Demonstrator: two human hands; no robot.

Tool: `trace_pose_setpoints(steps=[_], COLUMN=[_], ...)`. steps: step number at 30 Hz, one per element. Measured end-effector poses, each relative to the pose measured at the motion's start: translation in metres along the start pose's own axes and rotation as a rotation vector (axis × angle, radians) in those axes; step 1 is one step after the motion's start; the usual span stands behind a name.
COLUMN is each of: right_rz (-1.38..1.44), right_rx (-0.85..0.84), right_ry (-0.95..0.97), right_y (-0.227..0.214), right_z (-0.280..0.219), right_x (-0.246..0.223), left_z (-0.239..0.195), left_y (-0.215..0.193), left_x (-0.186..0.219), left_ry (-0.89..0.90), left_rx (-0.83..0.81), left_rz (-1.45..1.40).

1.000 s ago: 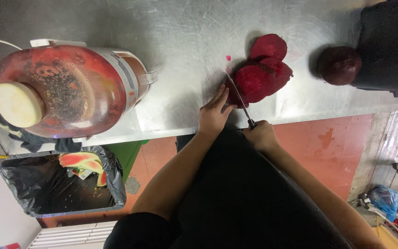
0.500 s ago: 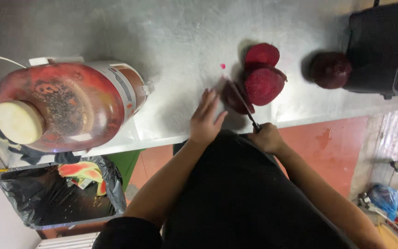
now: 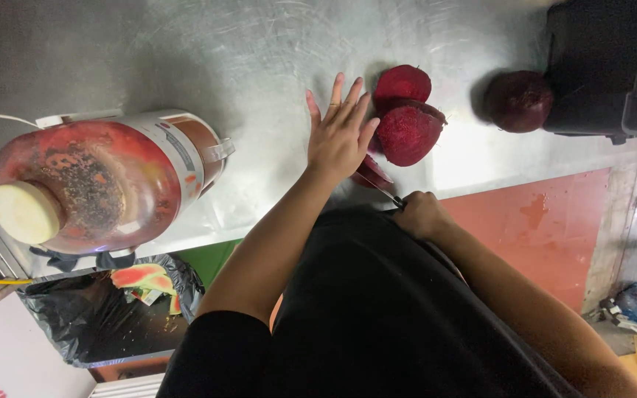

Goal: The recorder is seen slicing whole beets with a knife on a metal counter and then placing the pieces into a juicer.

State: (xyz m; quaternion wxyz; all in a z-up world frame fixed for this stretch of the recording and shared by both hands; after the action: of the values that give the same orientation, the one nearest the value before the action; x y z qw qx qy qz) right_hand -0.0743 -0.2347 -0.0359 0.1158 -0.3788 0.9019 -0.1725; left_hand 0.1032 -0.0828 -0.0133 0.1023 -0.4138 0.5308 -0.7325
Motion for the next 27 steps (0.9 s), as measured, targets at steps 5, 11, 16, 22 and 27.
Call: trace_pose_setpoints(steps=[5, 11, 16, 22, 27], right_rz=[-0.041, -0.060, -0.058, -0.101, -0.130], right_rx=[0.016, -0.131, -0.325, -0.288, -0.137], right_ry=[0.070, -0.002, -0.025, -0.002, -0.040], right_y=[-0.024, -0.059, -0.067, -0.065, -0.066], right_z=[0.018, 0.008, 0.009, 0.033, 0.035], right_x=[0.012, 0.002, -0.012, 0.011, 0.014], left_z=[0.014, 0.039, 0.037, 0.063, 0.067], left_y=[0.018, 0.008, 0.015, 0.027, 0.030], left_x=[0.006, 0.015, 0.006, 0.013, 0.018], left_ry=[0.013, -0.035, -0.070, -0.049, -0.033], left_rx=[0.053, 0.005, -0.055, -0.179, -0.166], left_rz=[-0.007, -0.070, -0.030, 0.001, -0.029])
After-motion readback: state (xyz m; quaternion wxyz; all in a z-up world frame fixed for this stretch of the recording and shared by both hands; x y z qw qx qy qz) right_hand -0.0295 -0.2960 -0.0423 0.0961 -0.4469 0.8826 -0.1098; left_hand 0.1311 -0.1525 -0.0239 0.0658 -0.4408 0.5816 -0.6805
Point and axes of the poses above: each hand's wrist, its own z-axis towards the middle knuckle, its own y-axis out of the palm, x = y × z, the point moved 4 cm from there along z, towards the middle knuckle, and after that the axes turned 10 degrees about y, right-handed, at the moved point
